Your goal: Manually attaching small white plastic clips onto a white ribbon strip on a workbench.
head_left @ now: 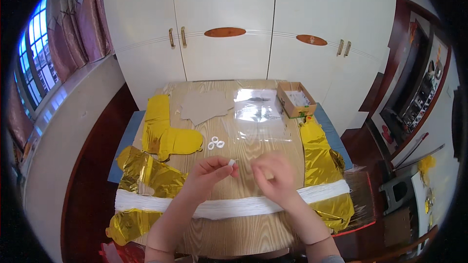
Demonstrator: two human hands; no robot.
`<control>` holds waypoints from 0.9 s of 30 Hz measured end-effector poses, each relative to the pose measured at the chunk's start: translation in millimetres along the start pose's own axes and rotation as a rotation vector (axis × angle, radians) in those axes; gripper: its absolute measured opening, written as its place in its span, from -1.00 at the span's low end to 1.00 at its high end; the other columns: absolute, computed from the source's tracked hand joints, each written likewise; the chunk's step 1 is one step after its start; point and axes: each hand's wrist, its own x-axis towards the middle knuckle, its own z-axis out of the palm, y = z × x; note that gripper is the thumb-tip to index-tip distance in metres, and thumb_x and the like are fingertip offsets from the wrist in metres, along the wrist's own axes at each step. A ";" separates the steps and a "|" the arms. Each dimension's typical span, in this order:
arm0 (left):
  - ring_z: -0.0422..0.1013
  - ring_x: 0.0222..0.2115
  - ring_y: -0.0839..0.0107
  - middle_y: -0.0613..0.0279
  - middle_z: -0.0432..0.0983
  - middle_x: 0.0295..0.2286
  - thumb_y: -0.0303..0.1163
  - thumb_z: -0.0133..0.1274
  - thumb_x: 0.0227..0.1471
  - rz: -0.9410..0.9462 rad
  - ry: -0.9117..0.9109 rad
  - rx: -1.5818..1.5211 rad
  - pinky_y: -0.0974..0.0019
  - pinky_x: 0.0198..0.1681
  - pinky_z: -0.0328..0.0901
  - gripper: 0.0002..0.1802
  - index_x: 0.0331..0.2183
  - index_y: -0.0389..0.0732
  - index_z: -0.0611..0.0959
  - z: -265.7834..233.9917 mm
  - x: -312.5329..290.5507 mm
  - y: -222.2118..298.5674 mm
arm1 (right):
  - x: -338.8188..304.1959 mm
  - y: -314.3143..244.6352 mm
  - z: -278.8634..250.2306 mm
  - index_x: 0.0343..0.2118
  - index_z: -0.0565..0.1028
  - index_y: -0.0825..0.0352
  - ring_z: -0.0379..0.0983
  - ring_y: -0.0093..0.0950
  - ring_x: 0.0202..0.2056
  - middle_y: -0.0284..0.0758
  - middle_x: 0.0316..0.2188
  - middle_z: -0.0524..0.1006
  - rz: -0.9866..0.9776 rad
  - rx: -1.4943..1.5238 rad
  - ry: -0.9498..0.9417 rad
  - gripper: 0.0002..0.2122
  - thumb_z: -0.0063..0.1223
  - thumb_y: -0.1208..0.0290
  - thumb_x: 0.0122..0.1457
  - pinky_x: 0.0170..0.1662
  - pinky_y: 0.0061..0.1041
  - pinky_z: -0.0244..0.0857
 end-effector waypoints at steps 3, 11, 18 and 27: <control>0.38 -0.34 0.53 0.24 0.49 -0.40 -0.51 -0.06 0.01 0.024 -0.057 -0.001 0.46 -0.19 0.25 -0.85 -0.33 -0.33 0.54 0.4 0.7 -0.6 | 3.4 -10.4 3.7 -0.40 0.48 0.43 0.44 -0.43 -0.41 -0.22 -0.42 0.49 -0.034 -0.002 -0.073 -0.86 0.06 0.63 -0.09 -0.37 -0.58 0.30; 0.36 -0.31 0.57 0.24 0.47 -0.38 -0.47 -0.11 0.06 0.062 -0.094 0.187 0.50 -0.18 0.22 -0.83 -0.30 -0.34 0.49 2.6 -2.0 2.9 | -3.1 -7.9 6.0 -0.25 0.47 0.45 0.45 -0.55 -0.37 -0.27 -0.40 0.53 0.648 0.628 -0.229 -0.80 0.01 0.58 0.02 -0.27 -0.63 0.32; 0.39 -0.37 0.51 0.20 0.45 -0.46 -0.52 -0.11 0.04 0.060 -0.163 0.178 0.47 -0.24 0.25 -0.90 -0.33 -0.24 0.34 2.6 -1.6 5.9 | -11.2 -4.0 9.0 -0.39 0.49 0.45 0.43 -0.70 -0.46 -0.36 -0.50 0.54 0.746 0.592 -0.259 -0.91 0.03 0.58 0.02 -0.39 -0.76 0.29; 0.35 -0.39 0.58 0.23 0.42 -0.43 -0.58 -0.07 -0.03 0.135 0.074 0.064 0.54 -0.34 0.22 -0.84 -0.32 -0.23 0.35 -21.2 9.2 9.4 | 1.6 19.1 36.1 -0.46 0.48 0.42 0.36 -0.71 -0.54 -0.39 -0.58 0.49 0.846 0.635 -0.164 -0.94 0.07 0.57 -0.03 -0.46 -0.73 0.24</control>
